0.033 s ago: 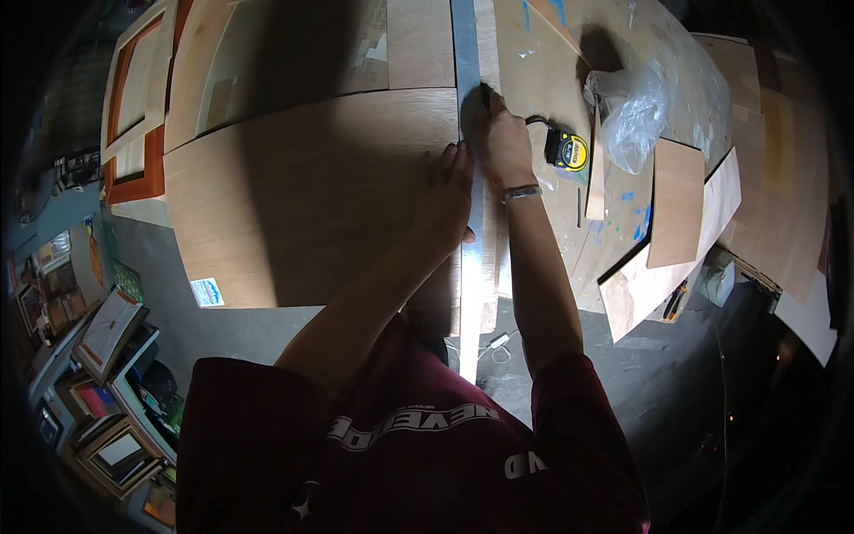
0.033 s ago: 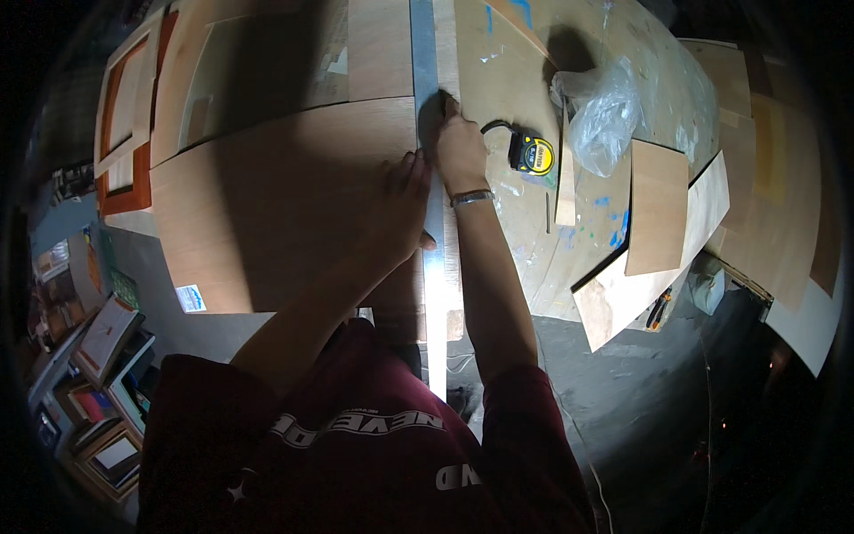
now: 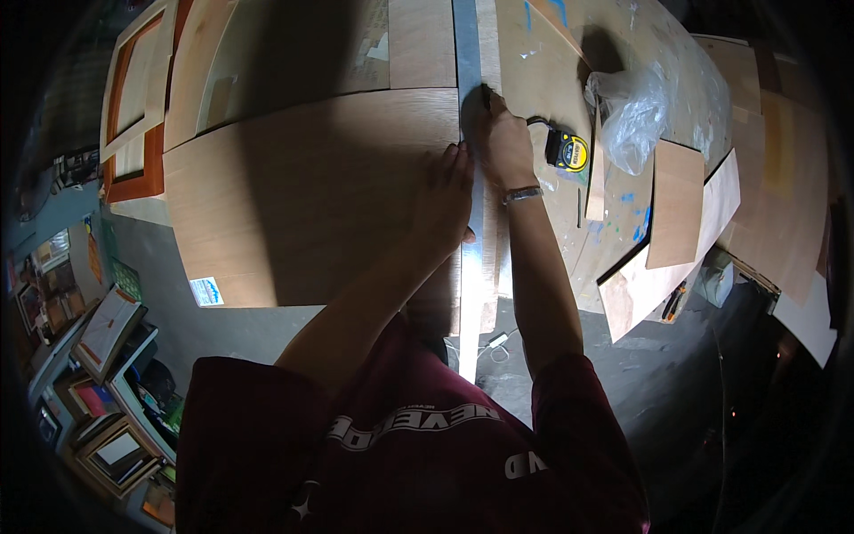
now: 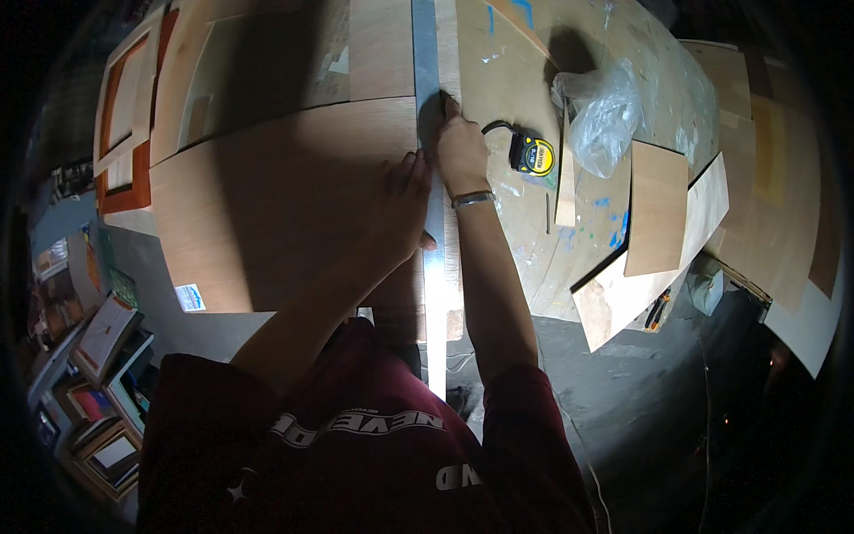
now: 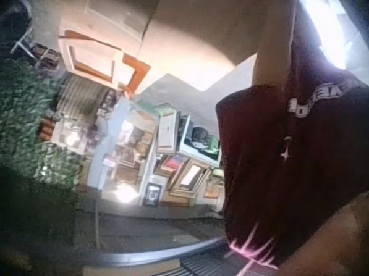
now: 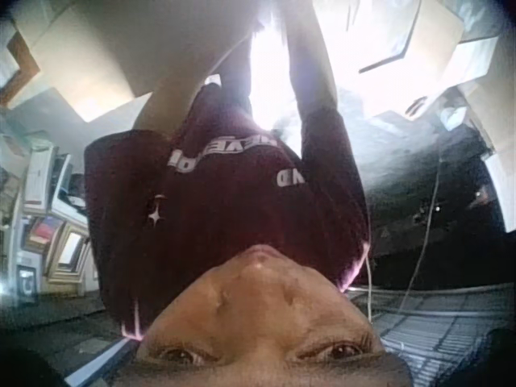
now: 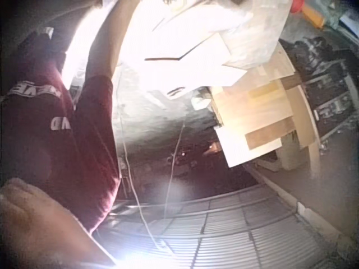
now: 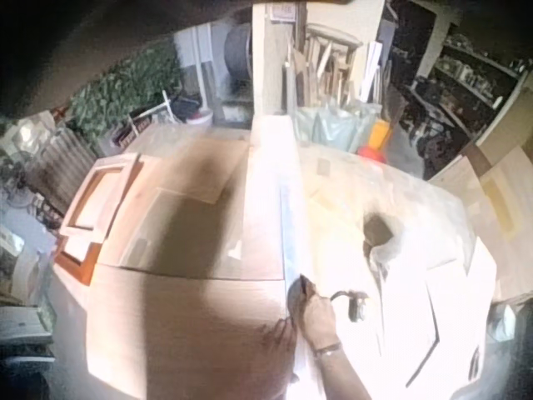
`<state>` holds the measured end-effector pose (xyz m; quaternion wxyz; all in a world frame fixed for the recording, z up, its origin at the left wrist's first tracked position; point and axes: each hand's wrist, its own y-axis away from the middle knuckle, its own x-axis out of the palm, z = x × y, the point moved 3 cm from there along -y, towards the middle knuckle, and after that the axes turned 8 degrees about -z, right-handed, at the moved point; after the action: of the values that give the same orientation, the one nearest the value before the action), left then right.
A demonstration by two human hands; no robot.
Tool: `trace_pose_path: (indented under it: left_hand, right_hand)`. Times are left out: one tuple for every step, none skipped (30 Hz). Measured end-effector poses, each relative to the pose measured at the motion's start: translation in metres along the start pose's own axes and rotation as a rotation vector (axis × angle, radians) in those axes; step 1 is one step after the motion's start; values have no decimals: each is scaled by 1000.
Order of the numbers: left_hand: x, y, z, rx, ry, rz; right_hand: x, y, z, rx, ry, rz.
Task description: The person uses a utility knife and a metal ruler to cut thin strips from a sheet of plywood. They then fit the cut strips into a wooden frame to check the size.
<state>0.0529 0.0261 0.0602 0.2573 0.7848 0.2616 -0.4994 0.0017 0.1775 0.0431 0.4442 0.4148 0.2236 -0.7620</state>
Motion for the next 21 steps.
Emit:
trace_pose_path:
  left_hand:
    - [2, 1, 0, -5, 16, -16]
    - [6, 2, 2, -31, 74, -17]
    - [7, 2, 3, -57, 130, -19]
    - [8, 2, 5, -82, 185, -21]
    - [9, 2, 6, -73, 164, -8]
    - [6, 1, 4, -62, 143, 7]
    - [3, 0, 3, -50, 123, 23]
    - [1, 0, 3, -41, 107, 13]
    - [-1, -2, 4, -30, 90, -3]
    - [-3, -4, 5, -19, 74, -19]
    - [-4, -6, 6, -18, 95, -24]
    - [-5, -6, 8, -23, 116, -21]
    - [-6, -6, 9, -27, 138, -18]
    - [-8, -6, 9, -20, 146, -29]
    - [-8, -5, 10, -15, 153, -41]
    - [-9, -4, 11, -7, 161, -54]
    - [-8, -4, 11, 0, 149, -60]
    - [-5, -3, 11, 6, 135, -68]
    - [-3, -3, 11, 13, 123, -74]
    - [0, -3, 13, 3, 146, -78]
    - [2, -3, 14, -11, 170, -84]
  right_hand:
    - [1, 1, -1, 16, 11, 16]
    - [2, 1, -2, 32, 23, 31]
    - [2, 1, 0, 48, 32, 44]
    - [1, 2, 2, 77, 56, 49]
    - [0, 2, 3, 107, 80, 53]
    - [-1, 3, 3, 139, 105, 57]
    - [0, 3, 3, 139, 90, 45]
    - [1, 2, 1, 138, 75, 33]
    - [2, 0, 2, 132, 60, 17]
    - [3, -2, 3, 126, 59, -14]
    - [4, -4, 4, 120, 57, -46]
    - [6, -3, 6, 117, 52, -68]
    - [7, -2, 6, 116, 29, -91]
    - [7, -1, 6, 115, 6, -114]
    - [6, -1, 7, 114, -17, -138]
    - [6, 1, 8, 106, -25, -135]
    - [5, 3, 7, 100, -32, -133]
    - [3, 6, 10, 91, -40, -130]
    - [1, 10, 11, 109, -32, -107]
    - [-1, 16, 12, 128, -24, -85]
    - [-3, 23, 13, 144, -14, -60]
